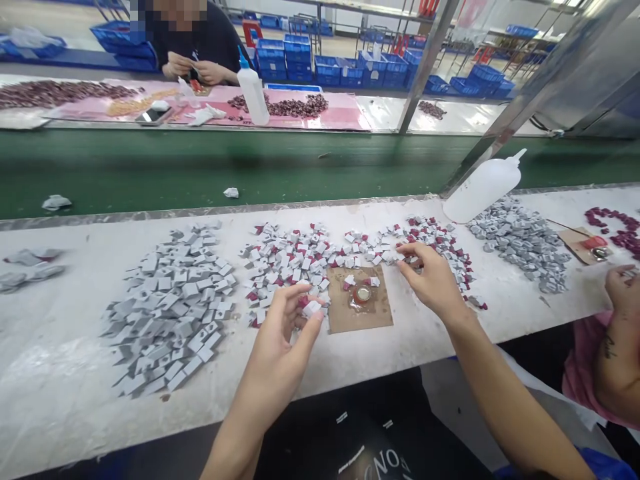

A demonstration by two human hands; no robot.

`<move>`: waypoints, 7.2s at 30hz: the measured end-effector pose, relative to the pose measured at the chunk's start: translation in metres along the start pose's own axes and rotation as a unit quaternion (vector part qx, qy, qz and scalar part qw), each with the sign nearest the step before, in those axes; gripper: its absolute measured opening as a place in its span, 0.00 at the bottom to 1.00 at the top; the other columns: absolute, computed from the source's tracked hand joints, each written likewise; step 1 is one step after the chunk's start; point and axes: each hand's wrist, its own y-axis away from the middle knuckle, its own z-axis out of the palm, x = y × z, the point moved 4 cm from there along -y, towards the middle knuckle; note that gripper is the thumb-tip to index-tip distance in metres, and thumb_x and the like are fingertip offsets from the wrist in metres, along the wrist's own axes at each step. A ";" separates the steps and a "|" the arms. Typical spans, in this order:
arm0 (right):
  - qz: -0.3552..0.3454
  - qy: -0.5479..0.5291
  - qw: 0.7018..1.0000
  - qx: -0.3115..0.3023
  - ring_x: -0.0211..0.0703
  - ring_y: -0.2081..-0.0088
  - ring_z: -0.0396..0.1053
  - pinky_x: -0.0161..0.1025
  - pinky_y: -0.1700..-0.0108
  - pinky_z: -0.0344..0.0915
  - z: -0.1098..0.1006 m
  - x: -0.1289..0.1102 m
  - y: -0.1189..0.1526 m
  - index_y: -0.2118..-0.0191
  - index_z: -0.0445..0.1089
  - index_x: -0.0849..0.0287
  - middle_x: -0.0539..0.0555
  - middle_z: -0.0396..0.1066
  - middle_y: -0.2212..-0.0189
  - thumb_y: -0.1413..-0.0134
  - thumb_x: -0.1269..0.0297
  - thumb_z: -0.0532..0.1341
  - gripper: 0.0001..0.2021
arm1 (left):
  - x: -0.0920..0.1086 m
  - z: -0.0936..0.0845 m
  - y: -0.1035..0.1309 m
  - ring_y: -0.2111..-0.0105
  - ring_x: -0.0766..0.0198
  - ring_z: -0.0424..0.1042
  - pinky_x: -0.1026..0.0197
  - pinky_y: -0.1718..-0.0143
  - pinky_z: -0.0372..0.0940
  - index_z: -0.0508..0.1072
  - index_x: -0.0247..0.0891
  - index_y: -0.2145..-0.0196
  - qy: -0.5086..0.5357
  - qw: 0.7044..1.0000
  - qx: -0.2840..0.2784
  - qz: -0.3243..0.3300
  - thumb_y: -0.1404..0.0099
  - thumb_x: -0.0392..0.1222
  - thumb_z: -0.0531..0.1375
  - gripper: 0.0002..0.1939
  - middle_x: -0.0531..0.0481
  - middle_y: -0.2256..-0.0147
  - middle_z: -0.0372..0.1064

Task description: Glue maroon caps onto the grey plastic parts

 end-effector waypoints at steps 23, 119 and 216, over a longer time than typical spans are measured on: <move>0.086 -0.289 0.942 -0.149 0.52 0.59 0.86 0.47 0.54 0.86 0.041 -0.074 0.141 0.54 0.89 0.50 0.56 0.89 0.57 0.35 0.47 0.79 0.14 | -0.005 0.052 0.069 0.57 0.58 0.85 0.55 0.51 0.81 0.79 0.45 0.46 0.103 0.986 -0.067 0.112 0.25 0.41 0.72 0.13 0.49 0.55 0.83; 0.057 -0.354 0.932 -0.056 0.53 0.52 0.92 0.49 0.49 0.91 0.050 -0.047 0.079 0.50 0.91 0.45 0.52 0.92 0.53 0.27 0.57 0.78 0.05 | -0.017 0.054 -0.022 0.48 0.52 0.90 0.54 0.45 0.86 0.91 0.46 0.47 0.242 0.962 -0.127 0.009 0.21 0.47 0.75 0.09 0.46 0.47 0.90; -0.084 -0.015 0.993 -0.084 0.57 0.53 0.91 0.54 0.47 0.88 0.016 -0.039 0.068 0.49 0.85 0.44 0.51 0.91 0.53 0.24 0.68 0.70 0.09 | -0.013 -0.077 -0.029 0.42 0.35 0.74 0.33 0.39 0.72 0.79 0.52 0.40 -0.388 0.891 0.228 0.053 0.21 0.46 0.63 0.15 0.39 0.46 0.77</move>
